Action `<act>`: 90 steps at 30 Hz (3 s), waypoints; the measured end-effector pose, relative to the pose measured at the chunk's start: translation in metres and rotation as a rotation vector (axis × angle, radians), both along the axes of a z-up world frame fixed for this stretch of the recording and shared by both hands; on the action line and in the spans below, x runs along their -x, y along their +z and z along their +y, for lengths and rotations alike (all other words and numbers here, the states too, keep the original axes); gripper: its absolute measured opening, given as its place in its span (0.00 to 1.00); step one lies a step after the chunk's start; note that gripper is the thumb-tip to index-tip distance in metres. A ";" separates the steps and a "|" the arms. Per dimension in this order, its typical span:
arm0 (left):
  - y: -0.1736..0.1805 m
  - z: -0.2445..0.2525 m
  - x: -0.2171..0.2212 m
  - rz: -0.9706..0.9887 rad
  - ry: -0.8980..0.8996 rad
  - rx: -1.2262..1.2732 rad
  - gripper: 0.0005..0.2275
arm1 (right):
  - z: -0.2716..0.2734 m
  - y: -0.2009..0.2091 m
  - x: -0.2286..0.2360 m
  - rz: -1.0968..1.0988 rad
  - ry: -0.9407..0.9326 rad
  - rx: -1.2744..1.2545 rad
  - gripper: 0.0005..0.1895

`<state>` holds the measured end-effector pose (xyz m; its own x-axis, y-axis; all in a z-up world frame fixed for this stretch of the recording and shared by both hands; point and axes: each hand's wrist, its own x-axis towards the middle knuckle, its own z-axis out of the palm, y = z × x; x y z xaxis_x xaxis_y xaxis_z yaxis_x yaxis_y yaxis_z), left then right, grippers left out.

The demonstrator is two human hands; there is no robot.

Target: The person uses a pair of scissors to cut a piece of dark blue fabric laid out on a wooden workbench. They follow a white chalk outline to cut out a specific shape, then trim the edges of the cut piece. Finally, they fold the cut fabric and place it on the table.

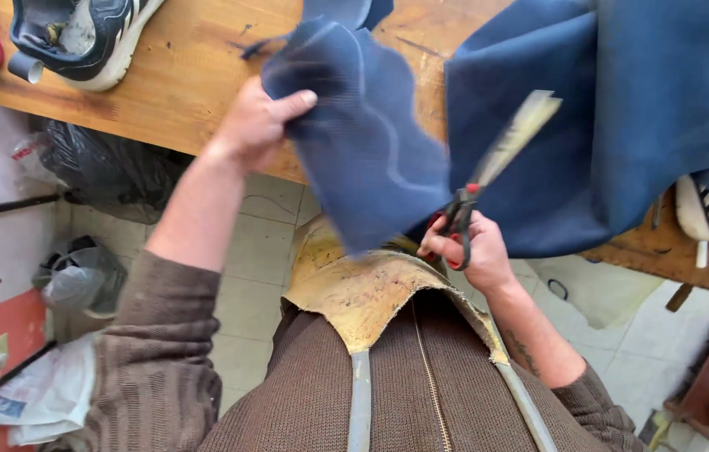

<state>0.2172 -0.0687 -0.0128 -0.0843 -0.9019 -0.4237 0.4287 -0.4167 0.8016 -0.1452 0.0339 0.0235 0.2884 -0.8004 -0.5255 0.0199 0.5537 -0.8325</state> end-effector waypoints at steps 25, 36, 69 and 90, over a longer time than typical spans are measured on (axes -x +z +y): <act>-0.152 0.212 0.052 0.253 0.513 -0.227 0.31 | 0.118 -0.071 -0.018 -0.081 0.186 0.000 0.13; -0.092 0.180 0.061 0.096 0.624 -0.257 0.08 | 0.153 -0.089 -0.042 -0.031 0.129 -0.167 0.14; -0.031 0.181 0.057 0.121 0.443 -0.385 0.09 | 0.137 -0.051 -0.117 0.067 0.187 -0.307 0.14; -0.027 0.182 0.058 0.104 0.402 -0.394 0.09 | 0.133 -0.047 -0.119 0.093 0.199 -0.254 0.17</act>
